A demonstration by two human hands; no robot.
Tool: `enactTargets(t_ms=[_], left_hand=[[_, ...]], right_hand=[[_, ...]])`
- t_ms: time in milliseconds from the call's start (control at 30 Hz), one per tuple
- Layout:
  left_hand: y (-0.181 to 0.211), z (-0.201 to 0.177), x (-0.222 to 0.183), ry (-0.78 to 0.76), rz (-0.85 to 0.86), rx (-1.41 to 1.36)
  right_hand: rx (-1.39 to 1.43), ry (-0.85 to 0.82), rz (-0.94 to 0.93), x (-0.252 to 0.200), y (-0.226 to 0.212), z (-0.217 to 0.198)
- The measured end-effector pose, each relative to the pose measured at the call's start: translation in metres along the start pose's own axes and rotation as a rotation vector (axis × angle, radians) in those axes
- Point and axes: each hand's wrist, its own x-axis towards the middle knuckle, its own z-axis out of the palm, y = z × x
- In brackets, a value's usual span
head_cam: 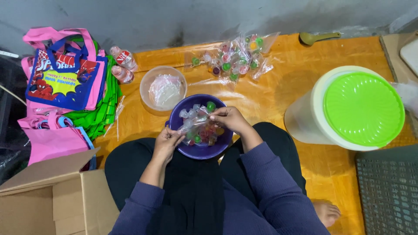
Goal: The person places small, colorful candies from a purple bowl into small plastic bags, handling them one by one.
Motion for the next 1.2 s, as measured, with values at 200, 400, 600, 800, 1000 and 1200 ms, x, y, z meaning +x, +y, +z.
enactTargets(t_ms=[200, 400, 600, 800, 1000, 1200], left_hand=[[-0.018, -0.026, 0.019, -0.043, 0.165, 0.085], [0.009, -0.003, -0.006, -0.192, 0.128, 0.103], [0.015, -0.006, -0.013, -0.263, 0.009, 0.056], [0.036, -0.003, -0.019, -0.488, -0.070, 0.303], [0.058, 0.017, -0.032, -0.557, 0.041, 0.774], [0.039, 0.018, -0.031, -0.707, -0.103, 0.508]], right_hand=[[-0.086, -0.049, -0.049, -0.003, -0.002, -0.006], [-0.340, -0.180, -0.083, -0.030, -0.037, 0.024], [-0.651, -0.186, -0.178, -0.030, -0.039, 0.017], [-0.832, -0.388, -0.052, -0.039, -0.047, 0.017], [-0.860, -0.681, -0.020, -0.048, -0.068, 0.045], [-0.861, -0.918, -0.036, -0.043, -0.038, 0.066]])
